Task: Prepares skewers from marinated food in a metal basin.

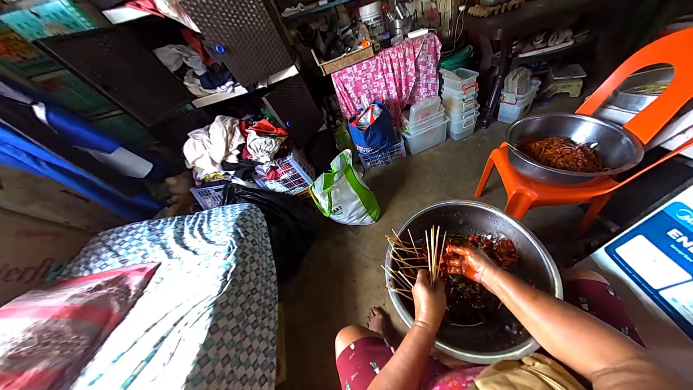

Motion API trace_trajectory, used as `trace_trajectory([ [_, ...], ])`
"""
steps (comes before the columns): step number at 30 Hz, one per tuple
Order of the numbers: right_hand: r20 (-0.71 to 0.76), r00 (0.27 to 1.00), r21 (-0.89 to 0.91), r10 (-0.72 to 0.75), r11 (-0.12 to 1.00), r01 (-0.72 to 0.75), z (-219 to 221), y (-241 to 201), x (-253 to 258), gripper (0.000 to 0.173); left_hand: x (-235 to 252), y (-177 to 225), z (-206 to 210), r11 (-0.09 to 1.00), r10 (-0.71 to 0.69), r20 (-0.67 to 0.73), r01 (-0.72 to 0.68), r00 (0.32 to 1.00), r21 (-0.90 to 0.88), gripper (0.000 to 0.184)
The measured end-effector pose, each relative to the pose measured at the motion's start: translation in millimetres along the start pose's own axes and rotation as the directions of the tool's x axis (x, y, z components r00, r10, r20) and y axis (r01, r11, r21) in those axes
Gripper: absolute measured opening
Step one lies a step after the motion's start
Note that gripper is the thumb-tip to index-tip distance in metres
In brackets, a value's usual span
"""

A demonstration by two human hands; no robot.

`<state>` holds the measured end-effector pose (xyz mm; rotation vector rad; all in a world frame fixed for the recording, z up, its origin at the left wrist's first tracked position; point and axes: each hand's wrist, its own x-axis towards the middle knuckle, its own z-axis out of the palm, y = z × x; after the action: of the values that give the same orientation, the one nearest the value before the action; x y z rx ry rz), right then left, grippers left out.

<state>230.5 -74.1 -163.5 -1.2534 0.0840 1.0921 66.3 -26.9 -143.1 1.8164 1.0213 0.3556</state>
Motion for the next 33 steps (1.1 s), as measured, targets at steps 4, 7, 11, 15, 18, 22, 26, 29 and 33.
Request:
trace_trajectory([
  [4, -0.092, 0.985, -0.536, -0.149, 0.841, 0.077, -17, -13, 4, 0.040, -1, -1, -1, 1.000, 0.005, -0.002, -0.005, 1.000, -0.002, 0.023],
  [7, -0.058, 0.981, -0.534, -0.184, 0.836, 0.126, -19, -16, 1, 0.042, -1, -2, 0, 1.000, 0.008, 0.016, -0.008, 1.000, -0.007, 0.022],
  [11, -0.055, 0.997, -0.140, -0.057, 0.989, 0.049, -11, -14, -1, 0.032, -1, -3, 1, 1.000, 0.028, 0.072, -0.029, 0.997, 0.002, 0.022],
  [15, 0.004, 1.000, 0.113, 0.021, 0.993, -0.021, -4, -7, -3, 0.023, -2, -3, 1, 1.000, 0.019, 0.080, -0.020, 0.997, 0.013, 0.022],
  [18, 0.018, 0.999, 0.105, 0.039, 0.994, -0.040, -1, -3, -8, 0.022, -4, -4, 1, 1.000, 0.014, 0.070, -0.015, 0.997, 0.014, 0.022],
  [22, 0.091, 0.995, -0.031, 0.048, 0.998, -0.045, 2, 5, -15, 0.020, -5, -4, 1, 1.000, -0.003, 0.053, 0.003, 0.999, 0.013, 0.022],
  [26, 0.107, 0.993, -0.184, 0.047, 0.982, -0.026, 6, 3, -21, 0.029, -3, -4, 1, 1.000, 0.001, 0.002, -0.001, 1.000, 0.012, 0.025],
  [29, 0.074, 0.996, -0.485, -0.040, 0.871, 0.071, 1, -10, -23, 0.036, -6, 0, -4, 1.000, 0.003, -0.052, -0.003, 0.999, 0.012, 0.031],
  [33, 0.218, 0.972, -0.816, -0.091, 0.530, 0.232, -35, 9, 13, 0.022, 0, -6, -4, 1.000, -0.023, -0.104, 0.021, 0.994, -0.020, 0.026],
])
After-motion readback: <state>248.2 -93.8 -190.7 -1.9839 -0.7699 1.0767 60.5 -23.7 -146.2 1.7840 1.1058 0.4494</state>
